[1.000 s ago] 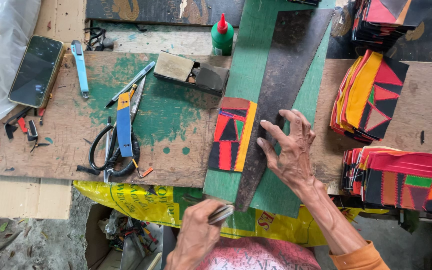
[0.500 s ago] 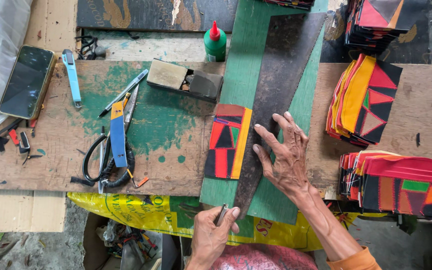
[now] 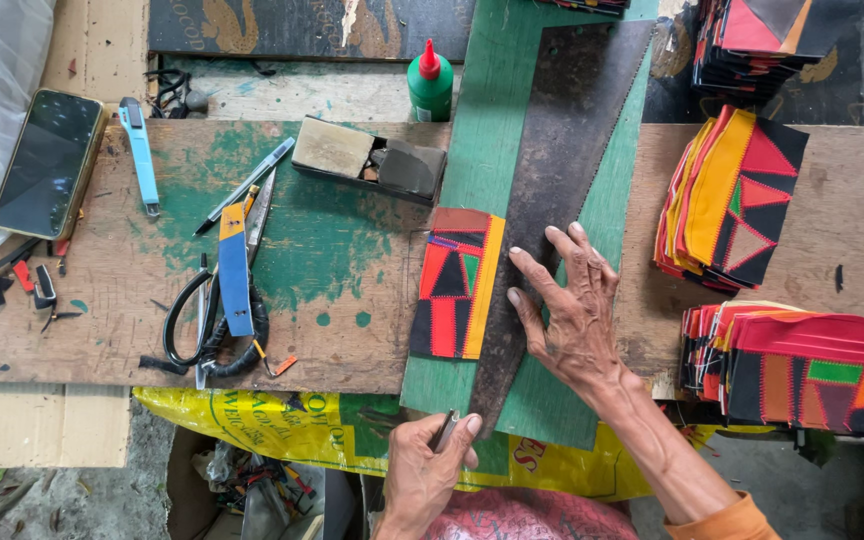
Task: The person uses a metal ruler and a utility knife to trim the edges of small, colorful patterned fabric pieces on a wooden workbench. They repeatedly align the ruler, cut along the edge, and stack the finished pieces.
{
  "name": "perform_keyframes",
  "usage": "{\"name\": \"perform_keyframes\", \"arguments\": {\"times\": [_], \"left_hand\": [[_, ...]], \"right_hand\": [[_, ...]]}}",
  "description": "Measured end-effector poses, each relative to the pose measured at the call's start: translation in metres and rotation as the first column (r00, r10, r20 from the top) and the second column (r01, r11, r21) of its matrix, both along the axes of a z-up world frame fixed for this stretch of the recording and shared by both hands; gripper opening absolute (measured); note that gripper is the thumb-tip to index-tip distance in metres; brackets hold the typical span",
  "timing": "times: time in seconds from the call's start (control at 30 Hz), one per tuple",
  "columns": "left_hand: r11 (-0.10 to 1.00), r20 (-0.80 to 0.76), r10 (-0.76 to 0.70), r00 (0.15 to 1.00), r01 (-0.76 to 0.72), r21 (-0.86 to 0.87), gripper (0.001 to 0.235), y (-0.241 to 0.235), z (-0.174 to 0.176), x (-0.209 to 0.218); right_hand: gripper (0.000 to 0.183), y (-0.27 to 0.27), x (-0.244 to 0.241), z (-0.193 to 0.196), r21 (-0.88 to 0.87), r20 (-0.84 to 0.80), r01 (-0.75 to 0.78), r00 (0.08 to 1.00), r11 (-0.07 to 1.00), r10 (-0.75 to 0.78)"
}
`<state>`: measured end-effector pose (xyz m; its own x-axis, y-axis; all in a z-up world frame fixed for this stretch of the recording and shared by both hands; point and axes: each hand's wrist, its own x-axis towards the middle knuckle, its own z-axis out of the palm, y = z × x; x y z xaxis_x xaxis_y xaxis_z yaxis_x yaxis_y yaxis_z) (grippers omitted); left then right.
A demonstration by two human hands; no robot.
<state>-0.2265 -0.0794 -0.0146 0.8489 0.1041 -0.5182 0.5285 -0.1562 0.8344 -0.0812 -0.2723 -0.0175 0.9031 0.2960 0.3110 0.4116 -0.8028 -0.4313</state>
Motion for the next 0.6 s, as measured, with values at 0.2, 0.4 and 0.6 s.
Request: {"name": "perform_keyframes", "arguments": {"times": [0.2,0.4,0.6], "left_hand": [[0.998,-0.005,-0.041,0.999,0.041,0.039,0.045,0.0019,0.0,0.0025],[0.999,-0.017,-0.048,0.999,0.048,0.009,0.046,0.0034,-0.0012,0.0028],[0.998,0.017,-0.045,0.999,0.045,-0.039,0.046,0.0043,-0.0009,0.0011]], "right_hand": [[0.056,-0.0069,0.0013,0.0031,-0.04,-0.042,-0.06,0.997,0.997,0.058],[0.057,-0.0042,-0.0009,0.001,-0.071,-0.022,-0.043,0.999,0.997,0.041],[0.056,-0.0045,-0.0006,0.0007,-0.071,-0.028,-0.036,0.999,0.997,0.034]]}}
